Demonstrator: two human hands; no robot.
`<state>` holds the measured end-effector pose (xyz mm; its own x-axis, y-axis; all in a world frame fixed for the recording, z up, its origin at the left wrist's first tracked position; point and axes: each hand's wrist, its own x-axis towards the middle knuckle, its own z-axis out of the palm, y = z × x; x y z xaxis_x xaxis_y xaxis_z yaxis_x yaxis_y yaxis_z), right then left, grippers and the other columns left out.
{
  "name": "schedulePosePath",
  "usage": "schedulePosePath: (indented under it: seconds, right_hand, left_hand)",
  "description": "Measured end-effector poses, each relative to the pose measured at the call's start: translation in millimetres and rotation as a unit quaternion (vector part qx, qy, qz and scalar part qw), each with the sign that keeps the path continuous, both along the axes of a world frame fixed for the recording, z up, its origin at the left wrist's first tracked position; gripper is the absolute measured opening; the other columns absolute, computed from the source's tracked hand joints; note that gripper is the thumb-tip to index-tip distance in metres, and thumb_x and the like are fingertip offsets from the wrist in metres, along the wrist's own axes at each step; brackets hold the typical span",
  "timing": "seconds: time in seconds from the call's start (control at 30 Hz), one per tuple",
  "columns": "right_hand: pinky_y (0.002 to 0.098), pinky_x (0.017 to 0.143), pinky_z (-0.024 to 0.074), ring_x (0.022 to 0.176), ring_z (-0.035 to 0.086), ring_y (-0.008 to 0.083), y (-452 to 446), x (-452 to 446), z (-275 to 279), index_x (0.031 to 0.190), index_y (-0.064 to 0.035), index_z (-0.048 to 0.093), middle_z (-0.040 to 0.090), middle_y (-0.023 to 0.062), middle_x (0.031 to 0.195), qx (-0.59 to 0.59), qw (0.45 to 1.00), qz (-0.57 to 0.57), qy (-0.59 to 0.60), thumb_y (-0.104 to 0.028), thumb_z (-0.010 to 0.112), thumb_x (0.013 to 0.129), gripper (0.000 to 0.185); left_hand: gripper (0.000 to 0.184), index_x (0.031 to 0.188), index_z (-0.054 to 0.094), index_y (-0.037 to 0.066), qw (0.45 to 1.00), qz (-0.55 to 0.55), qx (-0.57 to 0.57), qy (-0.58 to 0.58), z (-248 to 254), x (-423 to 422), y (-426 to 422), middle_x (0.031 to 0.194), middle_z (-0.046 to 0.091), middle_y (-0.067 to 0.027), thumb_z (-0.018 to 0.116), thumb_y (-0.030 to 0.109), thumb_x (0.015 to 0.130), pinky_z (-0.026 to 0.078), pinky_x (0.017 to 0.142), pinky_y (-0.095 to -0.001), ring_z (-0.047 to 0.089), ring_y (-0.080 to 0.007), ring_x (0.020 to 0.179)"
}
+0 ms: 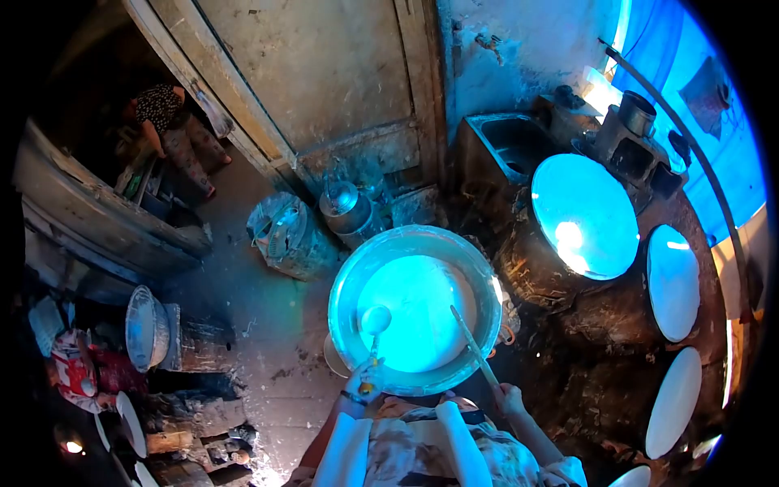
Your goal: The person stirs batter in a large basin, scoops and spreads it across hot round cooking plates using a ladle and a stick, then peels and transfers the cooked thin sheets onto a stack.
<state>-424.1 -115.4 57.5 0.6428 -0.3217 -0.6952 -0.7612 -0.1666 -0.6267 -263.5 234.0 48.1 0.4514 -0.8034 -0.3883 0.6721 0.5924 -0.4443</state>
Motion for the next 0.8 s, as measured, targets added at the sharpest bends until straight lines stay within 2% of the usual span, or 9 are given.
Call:
schedulePosePath:
  seconds: [0.13, 0.2, 0.27, 0.43, 0.5, 0.63, 0.73, 0.8]
  right_hand:
    - [0.0291, 0.032, 0.0358, 0.036, 0.048, 0.0146, -13.2, -1.7, 7.4, 0.070, -0.0018, 0.055, 0.051, 0.0060, 0.049, 0.005, 1.000, -0.019, 0.013, -0.025, 0.049, 0.087, 0.029]
    - [0.0286, 0.032, 0.0352, 0.036, 0.048, 0.0143, -16.9, -3.4, 5.2, 0.069, -0.0016, 0.055, 0.050, 0.0060, 0.048, 0.025, 0.999, -0.031, 0.005, -0.023, 0.049, 0.088, 0.029]
    - [0.0282, 0.032, 0.0348, 0.036, 0.048, 0.0141, -22.6, -6.2, -2.9, 0.070, -0.0015, 0.055, 0.050, 0.0058, 0.048, 0.042, 0.998, -0.035, -0.007, -0.022, 0.048, 0.088, 0.028]
    - [0.0275, 0.032, 0.0336, 0.036, 0.046, 0.0134, -23.5, 2.9, 15.7, 0.069, -0.0021, 0.054, 0.048, 0.0050, 0.047, 0.052, 0.998, -0.034, 0.004, -0.021, 0.047, 0.089, 0.029]
    - [0.0265, 0.028, 0.0270, 0.030, 0.039, 0.0130, -26.1, 1.2, 8.8, 0.068, -0.0031, 0.050, 0.045, 0.0043, 0.046, 0.056, 0.998, -0.022, -0.004, -0.023, 0.044, 0.090, 0.030]
    - [0.0262, 0.028, 0.0271, 0.030, 0.039, 0.0124, -27.6, 9.4, 13.8, 0.067, -0.0031, 0.050, 0.045, 0.0042, 0.046, 0.063, 0.998, -0.009, 0.010, -0.023, 0.044, 0.090, 0.031]
    - [0.0261, 0.028, 0.0274, 0.030, 0.039, 0.0117, -23.4, 17.8, 28.4, 0.067, -0.0033, 0.049, 0.045, 0.0043, 0.046, 0.056, 0.998, 0.030, 0.030, -0.024, 0.043, 0.090, 0.032]
    - [0.0265, 0.030, 0.0323, 0.033, 0.043, 0.0122, -23.7, 21.5, 25.5, 0.068, -0.0027, 0.051, 0.048, 0.0048, 0.048, 0.063, 0.997, 0.032, 0.029, -0.023, 0.044, 0.090, 0.031]
  left_hand:
    - [0.020, 0.101, 0.049, -0.002, 0.997, -0.035, -0.016, 0.065, -19.9, 63.6, -21.0, 0.055, 0.039, 0.0014, 0.047, 0.014, 0.089, 0.037, 0.040, -0.0178, 0.040, -0.0055, 0.043]
    - [0.018, 0.099, 0.048, 0.000, 0.993, 0.022, 0.034, 0.107, -29.0, 83.2, -32.6, 0.059, 0.041, 0.0014, 0.051, 0.013, 0.087, 0.037, 0.043, -0.0183, 0.040, -0.0064, 0.047]
    - [0.016, 0.097, 0.048, 0.001, 0.993, 0.039, 0.007, 0.112, -49.7, 90.1, -40.1, 0.058, 0.041, 0.0012, 0.051, 0.013, 0.087, 0.037, 0.044, -0.0184, 0.041, -0.0065, 0.047]
    - [0.013, 0.093, 0.048, 0.001, 0.992, 0.079, -0.044, 0.084, -49.9, 68.6, -48.9, 0.057, 0.041, 0.0015, 0.051, 0.012, 0.086, 0.038, 0.044, -0.0183, 0.041, -0.0066, 0.047]
    - [0.014, 0.092, 0.049, 0.000, 0.988, 0.132, -0.018, 0.073, -47.8, 55.3, -55.3, 0.056, 0.040, 0.0017, 0.051, 0.012, 0.086, 0.038, 0.043, -0.0187, 0.041, -0.0064, 0.046]
    - [0.018, 0.099, 0.050, -0.001, 0.976, 0.190, -0.070, 0.086, -47.9, 29.6, -68.7, 0.056, 0.040, 0.0013, 0.048, 0.012, 0.087, 0.038, 0.040, -0.0203, 0.041, -0.0062, 0.043]
    - [0.027, 0.105, 0.051, -0.004, 0.955, 0.244, -0.152, 0.073, -51.8, 13.1, -74.3, 0.056, 0.040, 0.0022, 0.049, 0.017, 0.088, 0.039, 0.040, -0.0206, 0.040, -0.0059, 0.043]
    - [0.028, 0.106, 0.051, -0.005, 0.943, 0.285, -0.159, 0.064, -58.4, 5.5, -75.4, 0.056, 0.040, 0.0023, 0.049, 0.017, 0.088, 0.039, 0.040, -0.0205, 0.040, -0.0061, 0.042]
